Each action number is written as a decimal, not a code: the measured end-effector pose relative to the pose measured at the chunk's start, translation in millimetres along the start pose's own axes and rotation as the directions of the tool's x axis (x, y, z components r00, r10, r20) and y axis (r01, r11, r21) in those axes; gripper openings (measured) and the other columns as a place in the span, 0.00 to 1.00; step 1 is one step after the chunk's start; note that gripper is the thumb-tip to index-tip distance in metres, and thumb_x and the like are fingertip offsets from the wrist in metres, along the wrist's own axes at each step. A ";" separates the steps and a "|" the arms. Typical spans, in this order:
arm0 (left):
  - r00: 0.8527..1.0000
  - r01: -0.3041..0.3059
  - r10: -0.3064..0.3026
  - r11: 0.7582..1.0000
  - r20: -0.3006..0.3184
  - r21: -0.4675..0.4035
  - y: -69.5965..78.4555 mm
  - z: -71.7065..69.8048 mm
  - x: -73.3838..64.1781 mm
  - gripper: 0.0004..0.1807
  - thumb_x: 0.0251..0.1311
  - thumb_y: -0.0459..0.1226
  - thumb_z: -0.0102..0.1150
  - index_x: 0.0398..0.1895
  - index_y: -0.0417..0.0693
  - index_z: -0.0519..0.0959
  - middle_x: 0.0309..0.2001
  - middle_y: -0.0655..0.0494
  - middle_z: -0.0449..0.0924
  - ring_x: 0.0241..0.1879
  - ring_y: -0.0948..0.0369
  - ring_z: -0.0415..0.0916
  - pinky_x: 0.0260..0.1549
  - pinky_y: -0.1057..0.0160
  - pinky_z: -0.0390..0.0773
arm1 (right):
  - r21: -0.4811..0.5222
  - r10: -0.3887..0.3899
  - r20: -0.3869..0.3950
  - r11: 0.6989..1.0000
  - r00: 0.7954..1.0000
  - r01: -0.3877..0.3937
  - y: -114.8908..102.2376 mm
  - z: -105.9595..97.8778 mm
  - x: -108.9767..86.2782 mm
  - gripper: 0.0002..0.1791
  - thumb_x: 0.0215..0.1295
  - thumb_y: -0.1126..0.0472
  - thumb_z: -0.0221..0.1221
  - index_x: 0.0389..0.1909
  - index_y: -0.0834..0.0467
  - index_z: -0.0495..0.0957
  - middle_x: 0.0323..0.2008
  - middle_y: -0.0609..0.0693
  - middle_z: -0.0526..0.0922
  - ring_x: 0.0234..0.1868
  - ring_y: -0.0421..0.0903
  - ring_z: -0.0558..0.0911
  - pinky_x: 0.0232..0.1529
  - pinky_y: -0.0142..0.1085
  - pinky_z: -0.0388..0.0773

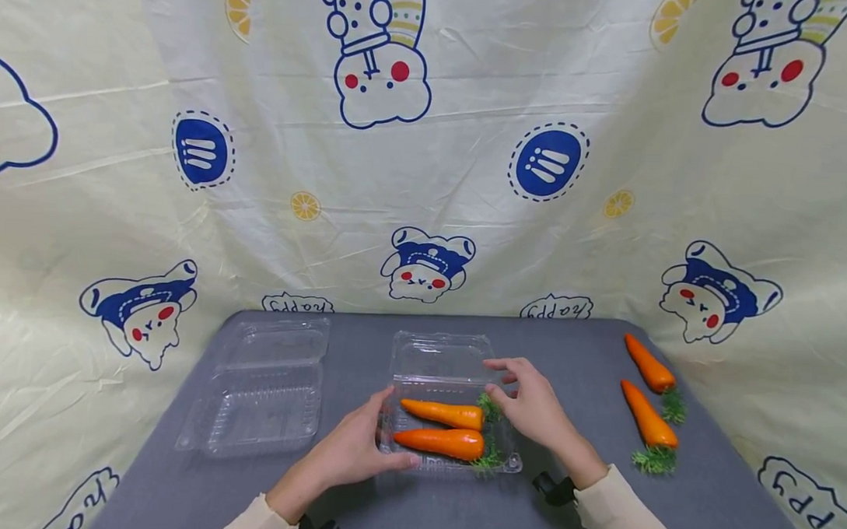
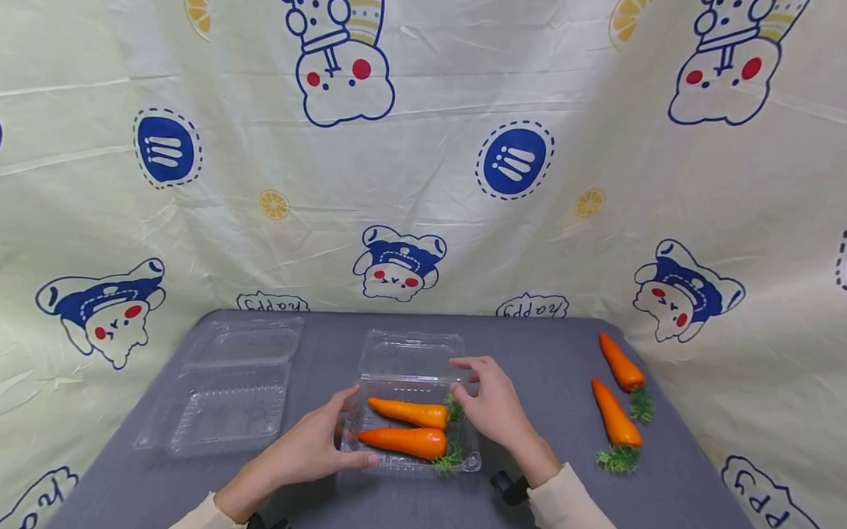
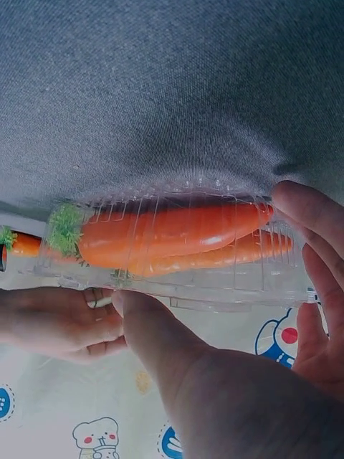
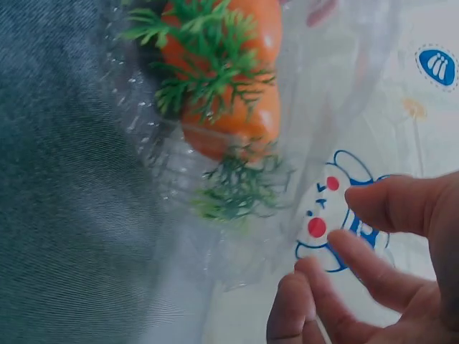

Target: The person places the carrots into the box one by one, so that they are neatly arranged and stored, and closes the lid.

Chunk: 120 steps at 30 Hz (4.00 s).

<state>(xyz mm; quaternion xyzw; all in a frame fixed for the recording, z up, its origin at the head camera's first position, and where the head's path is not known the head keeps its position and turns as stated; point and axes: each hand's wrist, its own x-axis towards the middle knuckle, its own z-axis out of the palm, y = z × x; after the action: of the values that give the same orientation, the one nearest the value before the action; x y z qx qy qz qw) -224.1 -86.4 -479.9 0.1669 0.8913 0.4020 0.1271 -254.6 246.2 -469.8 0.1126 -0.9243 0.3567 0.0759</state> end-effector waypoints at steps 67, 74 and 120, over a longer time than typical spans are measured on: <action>0.961 -0.016 -0.155 0.794 -0.228 -0.608 -12.1 -0.1 44.1 0.21 0.81 0.24 0.64 0.71 0.34 0.74 0.67 0.30 0.88 0.51 0.49 0.89 0.42 0.62 0.91 | 0.594 0.335 0.227 0.696 0.915 -0.403 39.0 5.9 10.7 0.23 0.90 0.68 0.59 0.78 0.63 0.69 0.77 0.65 0.78 0.56 0.49 0.83 0.48 0.36 0.88; 0.960 -0.020 -0.156 0.786 -0.231 -0.618 -14.2 2.2 45.7 0.18 0.81 0.24 0.64 0.68 0.34 0.74 0.65 0.28 0.88 0.50 0.51 0.89 0.42 0.63 0.91 | 0.597 0.315 0.215 0.706 0.924 -0.380 43.6 5.7 7.3 0.18 0.89 0.67 0.59 0.73 0.66 0.74 0.69 0.63 0.83 0.53 0.48 0.83 0.48 0.34 0.88; 0.954 -0.185 0.117 0.954 -0.274 -0.235 -5.6 11.4 -19.8 0.28 0.74 0.26 0.65 0.76 0.31 0.78 0.69 0.29 0.85 0.45 0.63 0.90 0.31 0.65 0.90 | 0.387 0.155 0.249 0.889 0.956 -0.245 25.5 -16.6 -48.2 0.33 0.89 0.68 0.60 0.89 0.60 0.67 0.77 0.72 0.78 0.53 0.52 0.90 0.46 0.43 0.91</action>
<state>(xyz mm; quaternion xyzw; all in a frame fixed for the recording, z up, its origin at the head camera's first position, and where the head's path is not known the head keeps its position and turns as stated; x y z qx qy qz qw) -203.1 -90.1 -489.7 0.1634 0.8247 0.5414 -0.0003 -213.9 283.1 -484.6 0.0670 -0.8372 0.5359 -0.0857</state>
